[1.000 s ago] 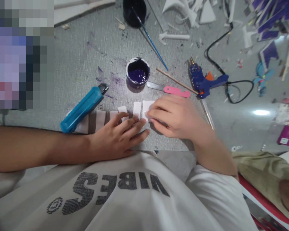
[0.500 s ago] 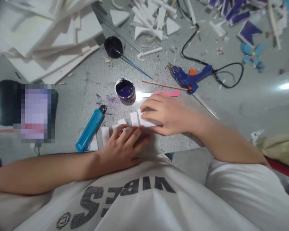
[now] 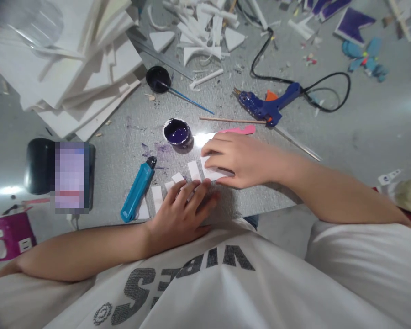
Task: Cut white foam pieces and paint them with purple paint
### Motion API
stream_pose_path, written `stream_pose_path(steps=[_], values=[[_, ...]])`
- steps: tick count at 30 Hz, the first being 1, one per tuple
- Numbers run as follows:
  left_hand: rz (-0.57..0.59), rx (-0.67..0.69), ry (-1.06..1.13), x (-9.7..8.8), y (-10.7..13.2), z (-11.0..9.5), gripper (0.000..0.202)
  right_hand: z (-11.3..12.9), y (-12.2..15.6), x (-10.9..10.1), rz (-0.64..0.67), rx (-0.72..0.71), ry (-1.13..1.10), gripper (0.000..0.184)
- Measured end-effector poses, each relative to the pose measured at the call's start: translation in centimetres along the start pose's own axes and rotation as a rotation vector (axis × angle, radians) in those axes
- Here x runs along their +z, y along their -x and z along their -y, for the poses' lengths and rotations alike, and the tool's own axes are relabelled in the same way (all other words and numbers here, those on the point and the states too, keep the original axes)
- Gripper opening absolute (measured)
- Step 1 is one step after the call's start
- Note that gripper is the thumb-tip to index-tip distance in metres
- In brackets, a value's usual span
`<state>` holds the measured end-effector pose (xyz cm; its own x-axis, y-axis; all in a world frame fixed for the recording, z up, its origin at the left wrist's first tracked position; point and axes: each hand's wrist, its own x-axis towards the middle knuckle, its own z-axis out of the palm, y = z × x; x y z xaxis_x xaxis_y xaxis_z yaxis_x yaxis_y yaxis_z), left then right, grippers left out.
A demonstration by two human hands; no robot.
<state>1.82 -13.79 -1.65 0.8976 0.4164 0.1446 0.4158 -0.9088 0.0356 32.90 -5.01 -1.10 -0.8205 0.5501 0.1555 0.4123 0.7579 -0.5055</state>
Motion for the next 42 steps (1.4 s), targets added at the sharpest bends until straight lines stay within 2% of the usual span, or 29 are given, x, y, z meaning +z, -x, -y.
stream_pose_path(steps=[13, 19, 24, 29, 35, 42], values=[[0.022, 0.002, 0.012, -0.15, 0.05, 0.17, 0.080, -0.28, 0.27, 0.00, -0.001, -0.032, 0.014, 0.028], [-0.029, -0.002, 0.015, -0.14, -0.14, 0.22, 0.080, -0.16, 0.31, 0.24, -0.007, -0.042, 0.001, 0.025], [-0.006, -0.001, 0.021, -0.28, -0.10, 0.24, 0.072, -0.11, 0.30, 0.48, -0.028, -0.038, -0.017, 0.020], [-0.038, -0.004, 0.030, -0.12, -0.05, 0.16, 0.062, 0.13, 0.11, 0.50, -0.019, -0.027, -0.021, 0.018], [-0.077, -0.021, 0.032, 0.30, -0.05, 0.01, 0.048, 0.44, -0.14, -0.06, -0.054, -0.023, 0.002, 0.024], [-0.063, -0.015, 0.039, 0.17, -0.04, 0.06, 0.047, 0.02, -0.35, -0.04, -0.083, 0.026, 0.010, 0.030]])
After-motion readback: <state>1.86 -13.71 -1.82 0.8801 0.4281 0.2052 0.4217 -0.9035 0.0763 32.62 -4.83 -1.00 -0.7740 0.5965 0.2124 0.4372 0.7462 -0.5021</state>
